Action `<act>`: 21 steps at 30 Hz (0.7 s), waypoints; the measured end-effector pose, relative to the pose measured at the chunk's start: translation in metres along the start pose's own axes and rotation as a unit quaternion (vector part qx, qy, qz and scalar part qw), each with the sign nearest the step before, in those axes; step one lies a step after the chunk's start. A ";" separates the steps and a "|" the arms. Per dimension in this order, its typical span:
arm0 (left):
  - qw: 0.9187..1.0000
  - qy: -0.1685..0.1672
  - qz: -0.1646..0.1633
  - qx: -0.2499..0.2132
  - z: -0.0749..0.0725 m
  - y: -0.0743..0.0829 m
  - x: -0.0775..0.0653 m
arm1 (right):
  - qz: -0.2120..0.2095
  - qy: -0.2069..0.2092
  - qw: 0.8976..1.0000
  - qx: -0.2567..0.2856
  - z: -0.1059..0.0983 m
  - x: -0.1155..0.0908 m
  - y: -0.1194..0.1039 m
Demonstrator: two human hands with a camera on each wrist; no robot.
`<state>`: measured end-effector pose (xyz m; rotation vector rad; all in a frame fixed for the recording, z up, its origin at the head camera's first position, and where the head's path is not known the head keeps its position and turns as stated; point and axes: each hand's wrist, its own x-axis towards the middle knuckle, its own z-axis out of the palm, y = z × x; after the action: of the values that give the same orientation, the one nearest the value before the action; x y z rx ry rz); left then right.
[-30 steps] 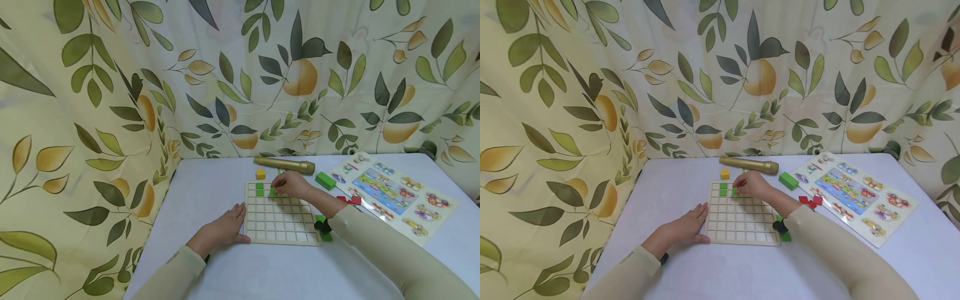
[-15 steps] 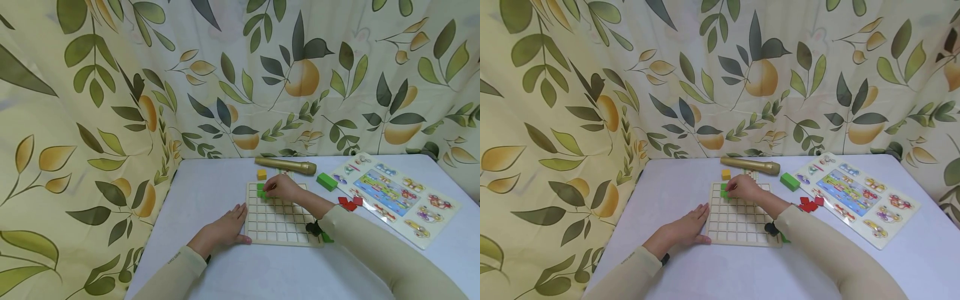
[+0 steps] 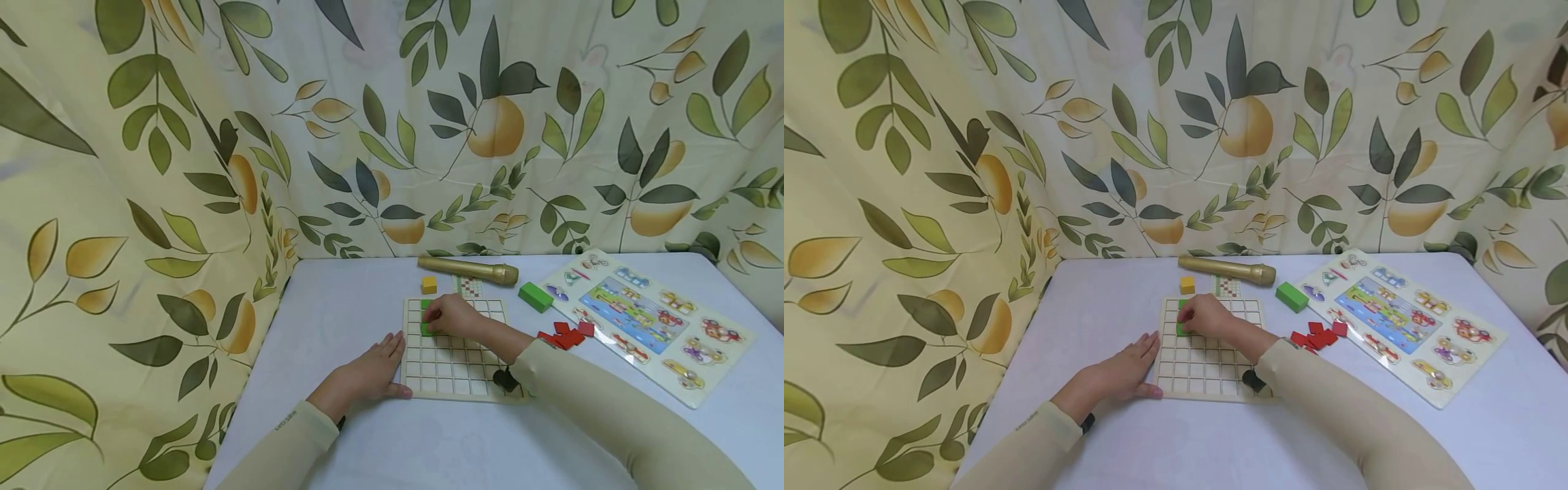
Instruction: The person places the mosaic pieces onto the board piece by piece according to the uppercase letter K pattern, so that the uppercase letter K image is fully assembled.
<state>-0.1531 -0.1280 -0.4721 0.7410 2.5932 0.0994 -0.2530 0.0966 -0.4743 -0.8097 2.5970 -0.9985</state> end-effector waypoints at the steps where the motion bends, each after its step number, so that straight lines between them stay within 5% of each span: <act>1: 1.000 0.000 0.000 0.001 0.000 0.000 0.000 | 0.002 -0.001 1.000 -0.004 0.001 0.001 0.000; 21: 1.000 -0.003 -0.004 0.010 -0.002 0.001 0.001 | 0.030 0.016 0.999 -0.007 -0.001 0.001 -0.006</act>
<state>-0.1540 -0.1264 -0.4707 0.7360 2.5944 0.0672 -0.2519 0.0928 -0.4702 -0.7206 2.6409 -0.9848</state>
